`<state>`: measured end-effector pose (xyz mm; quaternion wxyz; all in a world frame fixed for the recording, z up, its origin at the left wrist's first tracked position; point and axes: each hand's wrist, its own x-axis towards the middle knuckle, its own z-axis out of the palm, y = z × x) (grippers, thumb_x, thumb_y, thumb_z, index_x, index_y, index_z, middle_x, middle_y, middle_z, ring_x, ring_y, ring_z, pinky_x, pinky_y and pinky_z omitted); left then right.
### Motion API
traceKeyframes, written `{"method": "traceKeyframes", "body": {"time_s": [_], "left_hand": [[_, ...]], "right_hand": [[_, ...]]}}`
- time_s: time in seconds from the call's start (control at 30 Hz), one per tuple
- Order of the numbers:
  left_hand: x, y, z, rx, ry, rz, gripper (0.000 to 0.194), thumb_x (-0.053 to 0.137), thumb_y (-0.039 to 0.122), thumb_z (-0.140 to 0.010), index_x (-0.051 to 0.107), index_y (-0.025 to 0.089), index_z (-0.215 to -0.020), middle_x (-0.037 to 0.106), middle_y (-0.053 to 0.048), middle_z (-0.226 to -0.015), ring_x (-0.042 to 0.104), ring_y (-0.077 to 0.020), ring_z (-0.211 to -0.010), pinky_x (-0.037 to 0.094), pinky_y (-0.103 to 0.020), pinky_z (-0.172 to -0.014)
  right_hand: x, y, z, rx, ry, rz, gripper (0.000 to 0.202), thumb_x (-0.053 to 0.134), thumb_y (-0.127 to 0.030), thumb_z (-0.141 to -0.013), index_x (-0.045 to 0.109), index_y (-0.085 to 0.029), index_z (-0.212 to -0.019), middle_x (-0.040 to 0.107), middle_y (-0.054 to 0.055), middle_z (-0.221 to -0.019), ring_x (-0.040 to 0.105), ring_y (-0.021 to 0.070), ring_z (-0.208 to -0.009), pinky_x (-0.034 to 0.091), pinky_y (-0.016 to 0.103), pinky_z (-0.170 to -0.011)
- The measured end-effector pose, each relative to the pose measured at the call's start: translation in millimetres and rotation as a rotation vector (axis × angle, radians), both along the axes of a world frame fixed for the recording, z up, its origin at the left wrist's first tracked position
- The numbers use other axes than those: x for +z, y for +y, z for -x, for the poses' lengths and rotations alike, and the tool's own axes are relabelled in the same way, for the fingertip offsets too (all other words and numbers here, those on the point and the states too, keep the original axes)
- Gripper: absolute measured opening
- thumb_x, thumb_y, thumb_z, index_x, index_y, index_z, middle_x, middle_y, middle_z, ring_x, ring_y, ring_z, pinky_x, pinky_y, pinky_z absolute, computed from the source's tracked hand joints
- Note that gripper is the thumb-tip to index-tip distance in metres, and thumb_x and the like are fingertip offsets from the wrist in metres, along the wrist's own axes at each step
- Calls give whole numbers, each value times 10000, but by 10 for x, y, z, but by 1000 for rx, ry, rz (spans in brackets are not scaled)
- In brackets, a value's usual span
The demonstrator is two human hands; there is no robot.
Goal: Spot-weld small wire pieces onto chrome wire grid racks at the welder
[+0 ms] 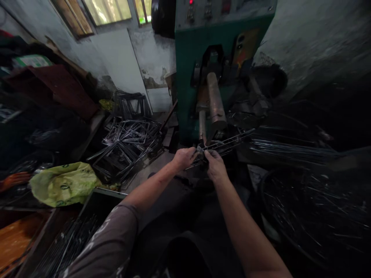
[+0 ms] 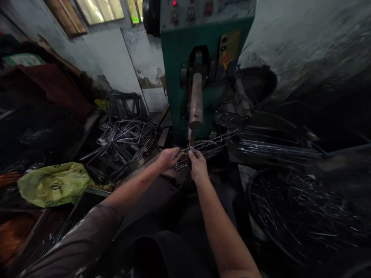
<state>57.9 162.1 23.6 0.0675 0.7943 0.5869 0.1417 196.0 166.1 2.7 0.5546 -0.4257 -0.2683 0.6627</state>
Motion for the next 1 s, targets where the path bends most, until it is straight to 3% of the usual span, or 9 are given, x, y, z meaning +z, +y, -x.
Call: {"method": "traceKeyframes", "body": {"time_s": [0.3, 0.6, 0.8, 1.0], "left_hand": [[-135, -11, 5, 48, -77, -1, 326, 379, 390, -932, 562, 174, -769, 636, -59, -697, 610, -168, -674, 365, -243, -591], [-144, 23, -12, 51, -110, -30, 329, 384, 389, -930, 563, 174, -758, 629, -57, -682, 602, -165, -652, 354, -246, -584], [-197, 46, -7, 45, -137, -45, 327, 387, 383, -932, 568, 170, -762, 629, -48, -682, 588, -144, -638, 351, -232, -581], [-170, 39, -13, 56, -193, -47, 362, 377, 392, -937, 579, 160, -746, 624, -50, -675, 575, -142, -622, 368, -236, -588]], "right_hand": [[-65, 22, 5, 8, -37, -11, 410, 798, -436, -508, 571, -196, -751, 619, -27, -654, 601, 170, -660, 491, 301, -642], [-48, 64, 7, 1, -9, 14, 431, 809, -412, -483, 573, -194, -770, 630, -22, -662, 615, 188, -682, 495, 312, -645], [-41, 90, 3, 17, -67, -10, 394, 783, -423, -520, 584, -187, -765, 624, -14, -669, 576, 158, -614, 469, 279, -580], [7, 40, -43, -6, -245, 99, 333, 750, -438, -561, 596, -177, -701, 620, 18, -660, 505, 124, -535, 386, 233, -462]]}}
